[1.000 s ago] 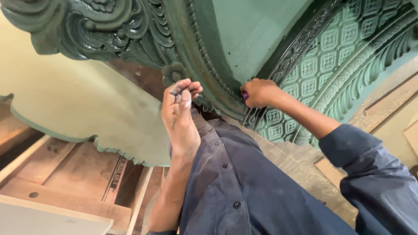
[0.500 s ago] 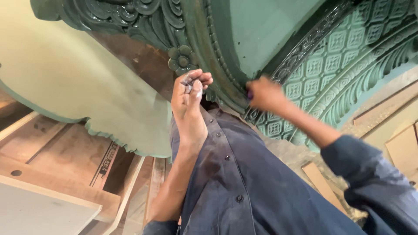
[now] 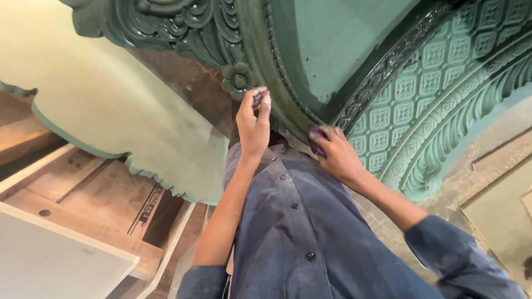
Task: The person cleans the ornate carved details of a green wooden furniture piece using a purple cloth. They repeatedly dip the cloth into a metal can containing a liquid solution and wipe the intricate floral and geometric patterns on the furniture's legs and frame.
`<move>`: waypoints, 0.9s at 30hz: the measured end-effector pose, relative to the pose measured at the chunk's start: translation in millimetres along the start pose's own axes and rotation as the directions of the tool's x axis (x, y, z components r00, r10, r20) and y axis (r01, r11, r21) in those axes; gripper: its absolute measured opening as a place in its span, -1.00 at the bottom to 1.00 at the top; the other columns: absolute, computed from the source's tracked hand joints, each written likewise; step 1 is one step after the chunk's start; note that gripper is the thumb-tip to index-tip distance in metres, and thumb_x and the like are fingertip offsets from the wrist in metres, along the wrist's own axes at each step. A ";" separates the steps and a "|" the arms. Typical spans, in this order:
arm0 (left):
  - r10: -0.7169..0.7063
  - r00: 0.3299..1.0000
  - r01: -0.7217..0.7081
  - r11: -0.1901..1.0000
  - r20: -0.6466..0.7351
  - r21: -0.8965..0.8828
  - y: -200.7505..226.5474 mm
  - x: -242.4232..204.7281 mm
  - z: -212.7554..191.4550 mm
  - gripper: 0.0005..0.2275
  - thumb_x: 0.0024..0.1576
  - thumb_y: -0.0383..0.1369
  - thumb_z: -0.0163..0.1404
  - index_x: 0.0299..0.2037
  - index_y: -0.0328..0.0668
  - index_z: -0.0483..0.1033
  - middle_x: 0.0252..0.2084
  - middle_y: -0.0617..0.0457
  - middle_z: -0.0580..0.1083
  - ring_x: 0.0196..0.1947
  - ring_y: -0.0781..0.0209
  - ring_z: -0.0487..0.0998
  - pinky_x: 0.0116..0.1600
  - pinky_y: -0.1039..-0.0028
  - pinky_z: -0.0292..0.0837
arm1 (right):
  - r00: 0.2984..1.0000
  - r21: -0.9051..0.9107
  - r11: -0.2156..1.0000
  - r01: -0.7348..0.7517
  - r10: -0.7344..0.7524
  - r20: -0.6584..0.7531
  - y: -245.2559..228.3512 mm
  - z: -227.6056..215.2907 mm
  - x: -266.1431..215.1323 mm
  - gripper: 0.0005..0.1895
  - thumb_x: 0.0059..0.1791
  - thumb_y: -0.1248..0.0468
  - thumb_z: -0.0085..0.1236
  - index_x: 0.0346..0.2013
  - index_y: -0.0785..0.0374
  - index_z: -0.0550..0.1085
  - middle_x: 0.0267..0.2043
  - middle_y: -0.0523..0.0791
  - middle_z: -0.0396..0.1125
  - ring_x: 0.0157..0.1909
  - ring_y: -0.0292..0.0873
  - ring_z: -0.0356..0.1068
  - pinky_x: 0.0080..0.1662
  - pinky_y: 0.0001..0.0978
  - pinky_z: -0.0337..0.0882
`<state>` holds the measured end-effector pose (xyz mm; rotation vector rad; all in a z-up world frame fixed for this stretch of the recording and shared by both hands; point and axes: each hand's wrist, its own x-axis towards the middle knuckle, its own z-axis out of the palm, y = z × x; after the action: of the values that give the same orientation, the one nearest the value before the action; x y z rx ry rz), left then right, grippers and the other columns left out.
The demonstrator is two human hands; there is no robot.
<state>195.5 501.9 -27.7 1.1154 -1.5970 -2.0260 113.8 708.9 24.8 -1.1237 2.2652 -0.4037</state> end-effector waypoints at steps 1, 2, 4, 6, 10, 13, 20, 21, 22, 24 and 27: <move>0.022 1.000 -0.022 0.998 -0.009 0.057 -2.5 1.4 -1.3 -0.82 0.29 -0.43 0.00 0.03 -0.33 0.49 -0.06 -0.02 0.57 -0.03 0.20 0.59 0.15 0.43 0.46 | 0.996 0.062 0.996 -0.069 0.065 0.066 2.6 -4.0 1.4 -0.52 -0.19 0.46 0.15 0.04 0.23 0.52 0.17 0.03 0.34 0.20 0.18 0.31 0.19 -0.09 0.35; 0.131 0.991 -0.129 0.975 0.001 0.179 -4.4 2.4 -2.7 -0.82 0.27 -0.44 0.00 0.03 -0.33 0.50 -0.04 -0.05 0.56 -0.01 0.12 0.57 0.15 0.37 0.43 | 0.999 0.083 0.996 -0.021 0.019 0.030 4.0 -6.6 8.4 -0.51 -0.21 0.47 0.14 0.03 0.25 0.52 0.15 0.07 0.32 0.19 0.20 0.30 0.19 -0.07 0.34; 0.332 0.942 -0.324 0.852 0.055 0.411 -6.9 5.0 -6.1 -0.82 0.25 -0.47 -0.01 0.03 -0.32 0.50 0.00 -0.11 0.54 0.04 -0.06 0.52 0.16 0.26 0.37 | 0.996 0.121 0.989 0.080 -0.076 -0.041 3.3 -5.5 46.2 -0.51 -0.24 0.49 0.13 0.00 0.30 0.52 0.11 0.15 0.27 0.16 0.25 0.28 0.18 -0.05 0.33; 0.381 0.924 -0.354 0.831 0.024 0.429 -8.9 13.3 -9.5 -0.82 0.27 -0.48 -0.04 0.04 -0.29 0.49 0.03 -0.12 0.52 0.08 -0.10 0.50 0.20 0.22 0.38 | 0.989 0.152 0.986 0.073 -0.052 -0.137 -5.5 4.4 103.1 -0.56 -0.16 0.47 0.17 0.03 0.32 0.49 0.03 0.12 0.27 0.15 0.23 0.29 0.18 -0.05 0.34; 0.420 0.907 -0.338 0.770 -0.032 0.541 -10.8 22.3 -18.3 -0.79 0.25 -0.50 -0.06 0.07 -0.29 0.46 0.07 -0.11 0.50 0.12 -0.11 0.48 0.20 0.19 0.32 | 0.915 0.080 0.962 0.260 -0.220 -0.339 -26.0 13.2 185.4 -0.43 -0.14 0.48 0.17 0.18 0.37 0.39 0.18 0.19 0.21 0.19 0.29 0.22 0.20 -0.03 0.32; 0.414 0.905 -0.295 0.776 -0.098 0.557 -12.6 20.2 -29.6 -0.79 0.27 -0.50 -0.07 0.08 -0.26 0.46 0.10 -0.10 0.50 0.15 -0.09 0.47 0.23 0.18 0.31 | 0.889 -0.069 0.940 0.333 -0.337 -0.309 -35.4 16.2 180.1 -0.45 -0.05 0.48 0.18 0.25 0.37 0.38 0.26 0.22 0.19 0.26 0.32 0.18 0.26 0.01 0.28; 0.433 0.895 -0.302 0.761 -0.104 0.574 -15.6 18.1 -41.3 -0.80 0.27 -0.49 -0.06 0.07 -0.25 0.49 0.10 -0.10 0.49 0.18 -0.09 0.44 0.26 0.16 0.29 | 0.907 0.070 0.940 0.334 -0.340 0.250 -2.5 3.6 40.9 -0.55 -0.22 0.43 0.20 -0.02 0.26 0.51 0.11 0.05 0.33 0.16 0.18 0.29 0.17 -0.03 0.34; 0.420 0.900 -0.283 0.768 -0.118 0.575 -15.3 18.9 -41.5 -0.81 0.27 -0.49 -0.05 0.06 -0.25 0.50 0.10 -0.09 0.49 0.19 -0.08 0.44 0.26 0.16 0.28 | 0.892 0.113 0.940 0.323 -0.342 0.297 6.0 0.1 42.4 -0.58 -0.20 0.43 0.20 -0.03 0.23 0.52 0.10 0.01 0.35 0.14 0.14 0.31 0.16 -0.06 0.37; 0.408 0.904 -0.265 0.772 -0.131 0.578 -14.6 21.0 -41.8 -0.81 0.26 -0.49 -0.04 0.05 -0.24 0.51 0.10 -0.08 0.49 0.19 -0.07 0.44 0.27 0.16 0.28 | 0.874 0.157 0.938 0.310 -0.346 0.340 12.4 -2.7 52.5 -0.60 -0.19 0.43 0.20 -0.05 0.21 0.53 0.08 -0.03 0.37 0.12 0.09 0.34 0.16 -0.10 0.39; 0.430 0.897 -0.288 0.747 -0.104 0.599 -13.0 27.0 -42.7 -0.80 0.24 -0.49 -0.04 0.05 -0.25 0.50 0.12 -0.08 0.48 0.23 -0.08 0.42 0.30 0.15 0.28 | 0.858 0.007 0.917 0.399 -0.376 0.350 22.1 -6.8 111.6 -0.51 -0.28 0.44 0.17 -0.05 0.21 0.55 0.03 0.03 0.35 0.13 0.16 0.31 0.15 -0.04 0.39; 0.480 0.875 -0.321 0.671 -0.061 0.669 -10.2 41.6 -51.2 -0.78 0.22 -0.47 -0.01 0.06 -0.28 0.49 0.15 -0.11 0.45 0.27 -0.12 0.37 0.33 0.12 0.25 | 0.802 -0.098 0.796 0.597 -0.594 0.061 11.6 -17.6 250.3 -0.53 -0.19 0.37 0.18 0.02 0.35 0.44 0.16 0.20 0.30 0.30 0.31 0.23 0.31 0.19 0.27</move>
<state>208.9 443.0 -56.0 1.0136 -2.2389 -1.0183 -24.9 516.1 -56.8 -1.8973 1.8772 -0.4994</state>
